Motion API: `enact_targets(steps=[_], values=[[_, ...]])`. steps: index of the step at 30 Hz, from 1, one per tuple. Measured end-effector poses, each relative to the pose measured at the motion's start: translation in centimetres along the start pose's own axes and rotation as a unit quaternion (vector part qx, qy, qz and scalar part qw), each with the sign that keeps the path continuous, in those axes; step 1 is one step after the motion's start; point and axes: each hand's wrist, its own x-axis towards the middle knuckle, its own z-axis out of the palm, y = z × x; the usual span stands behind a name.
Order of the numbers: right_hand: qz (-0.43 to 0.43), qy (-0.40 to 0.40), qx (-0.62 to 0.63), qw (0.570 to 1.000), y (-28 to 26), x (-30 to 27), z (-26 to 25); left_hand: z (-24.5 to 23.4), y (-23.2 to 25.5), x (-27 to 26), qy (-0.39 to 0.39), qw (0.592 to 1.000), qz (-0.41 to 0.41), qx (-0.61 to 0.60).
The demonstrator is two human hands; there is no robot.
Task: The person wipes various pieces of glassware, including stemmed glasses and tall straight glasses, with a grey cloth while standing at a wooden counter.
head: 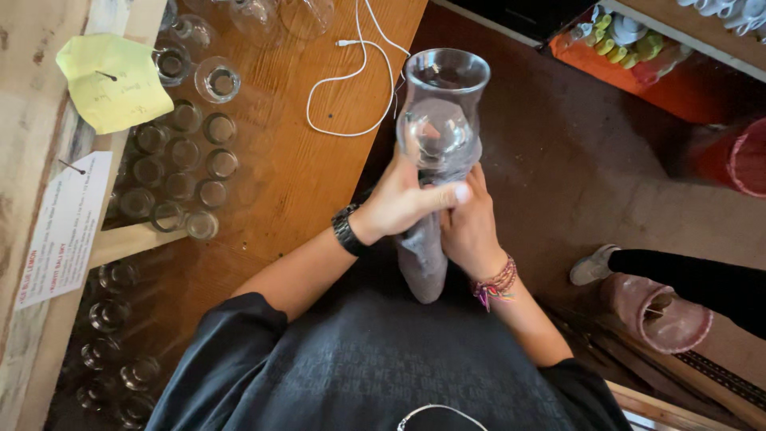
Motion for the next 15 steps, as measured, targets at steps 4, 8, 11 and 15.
enact_targets(steps=[4,8,11,15], values=[[-0.025,-0.021,0.014,0.999,-2.7,1.3,-2.0,-1.3,-0.8,-0.3,0.034,0.999,0.012,-0.02],[-0.051,-0.001,0.113,0.992,-2.5,0.9,-4.4,-3.3,0.2,-0.2,0.077,0.987,-0.021,-0.137],[0.091,0.166,0.305,0.933,-2.7,0.0,-4.4,-4.4,0.9,0.1,0.087,0.979,-0.06,-0.173],[0.085,0.19,0.33,0.921,-3.5,0.3,-5.2,-4.4,0.8,0.0,0.029,0.988,-0.027,-0.151]])
